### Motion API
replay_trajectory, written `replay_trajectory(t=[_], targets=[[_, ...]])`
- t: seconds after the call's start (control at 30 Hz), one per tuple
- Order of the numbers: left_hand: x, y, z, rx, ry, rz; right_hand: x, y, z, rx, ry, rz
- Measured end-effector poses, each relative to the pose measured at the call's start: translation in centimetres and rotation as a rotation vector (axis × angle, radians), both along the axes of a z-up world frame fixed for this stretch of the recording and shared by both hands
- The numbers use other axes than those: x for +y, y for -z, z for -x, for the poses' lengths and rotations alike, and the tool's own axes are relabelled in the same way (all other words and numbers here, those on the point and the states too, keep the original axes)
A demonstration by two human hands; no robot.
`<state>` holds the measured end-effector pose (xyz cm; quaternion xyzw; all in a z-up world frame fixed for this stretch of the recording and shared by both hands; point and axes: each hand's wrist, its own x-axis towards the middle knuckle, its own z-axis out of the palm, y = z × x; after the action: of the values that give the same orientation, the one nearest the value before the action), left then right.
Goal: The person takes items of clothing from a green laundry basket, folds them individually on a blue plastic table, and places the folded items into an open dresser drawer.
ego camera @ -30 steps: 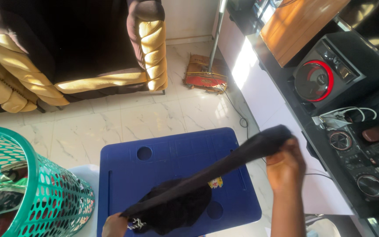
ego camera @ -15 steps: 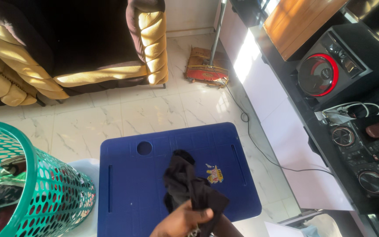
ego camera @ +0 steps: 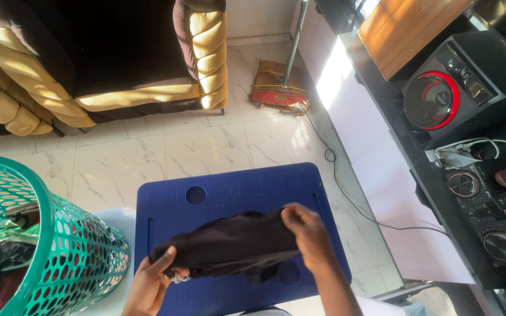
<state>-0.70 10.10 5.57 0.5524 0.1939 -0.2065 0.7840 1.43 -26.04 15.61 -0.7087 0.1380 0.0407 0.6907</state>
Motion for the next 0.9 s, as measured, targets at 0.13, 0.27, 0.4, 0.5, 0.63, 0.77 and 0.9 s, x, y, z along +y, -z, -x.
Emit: replay_trajectory(t=[0.13,0.27,0.4,0.5,0.63,0.77,0.9], targets=[[-1.5,-4.3,-0.5,-0.112,0.527,-1.201,0.5,-6.0,-0.7,-0.051,-0.304,0.313],[-8.2,-11.7,-1.1,-0.716,0.43,-0.679,4.5,-9.0,0.1,-0.502,-0.734,0.474],[-11.0,-15.1,-2.1,-0.493,0.554,-0.07,4.4,-9.4,-0.5,-0.304,-0.667,0.315],[-7.7,-14.2,-2.9,-0.382,0.669,-0.515,-1.0,-9.0,-1.2,-0.293,-0.41,0.047],[-3.2,-12.3,-3.1,-0.403,0.623,-0.51,-7.4,-8.9,-2.2,-0.366,-0.027,0.158],[-6.0,-13.1,-2.5,-0.433,0.473,-0.417,-3.7,-8.5,-2.0,-0.552,-0.057,0.646],[-12.1,-17.0,-4.0,-0.417,0.329,-0.417,1.5,-8.6,-0.3,-0.421,-0.249,0.511]])
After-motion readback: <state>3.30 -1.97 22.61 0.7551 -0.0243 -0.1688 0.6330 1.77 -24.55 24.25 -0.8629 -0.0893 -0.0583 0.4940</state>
